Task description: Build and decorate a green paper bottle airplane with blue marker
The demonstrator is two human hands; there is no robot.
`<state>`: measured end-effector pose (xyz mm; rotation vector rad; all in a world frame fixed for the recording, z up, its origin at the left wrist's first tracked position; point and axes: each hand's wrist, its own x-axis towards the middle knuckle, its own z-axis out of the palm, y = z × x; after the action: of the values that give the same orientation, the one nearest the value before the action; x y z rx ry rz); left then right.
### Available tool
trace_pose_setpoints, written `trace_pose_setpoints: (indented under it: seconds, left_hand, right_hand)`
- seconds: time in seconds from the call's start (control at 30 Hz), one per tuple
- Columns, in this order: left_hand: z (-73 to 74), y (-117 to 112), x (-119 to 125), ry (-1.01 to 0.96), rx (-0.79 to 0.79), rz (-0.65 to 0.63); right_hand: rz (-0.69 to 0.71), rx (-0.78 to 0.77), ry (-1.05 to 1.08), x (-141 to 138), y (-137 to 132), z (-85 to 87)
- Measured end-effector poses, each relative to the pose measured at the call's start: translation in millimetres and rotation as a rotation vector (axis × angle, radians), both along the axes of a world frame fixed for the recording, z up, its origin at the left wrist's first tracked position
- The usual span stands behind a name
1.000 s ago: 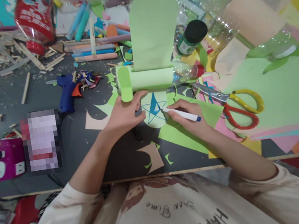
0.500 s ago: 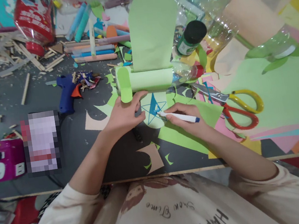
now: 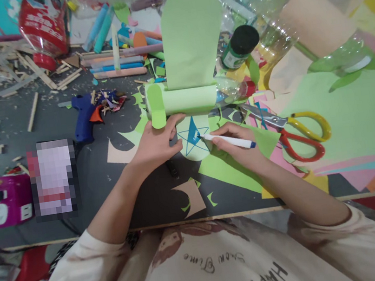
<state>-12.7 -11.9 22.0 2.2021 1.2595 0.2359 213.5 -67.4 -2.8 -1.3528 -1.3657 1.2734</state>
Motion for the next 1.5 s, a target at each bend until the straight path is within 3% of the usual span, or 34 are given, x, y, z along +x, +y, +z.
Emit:
trace_pose_setpoints:
  seconds: [0.17,0.3,0.5,0.7,0.93,1.5]
  left_hand:
    - [-0.3,0.0,-0.2,0.004,0.003,0.003]
    - [0.0,0.4,0.0,0.019,-0.009,-0.004]
    - [0.4,1.0,1.4,0.032,-0.009,-0.006]
    - [0.3,0.3,1.5,0.036,-0.022,0.008]
    - [2.6,0.4,2.9,0.072,-0.042,0.015]
    - [1.5,-0.2,2.1,0.05,-0.016,0.01]
  right_hand:
    - [-0.085,0.052,-0.005,4.4,5.1,1.1]
    - [-0.149,0.01,0.018,11.8,9.8,7.1]
    - [-0.02,0.009,0.012,8.6,22.9,16.1]
    - [-0.011,-0.011,0.033,-0.2,27.8,4.2]
    - [0.115,0.056,-0.049,3.8,23.6,-2.4]
    - [0.135,0.029,-0.065,2.7,25.7,0.3]
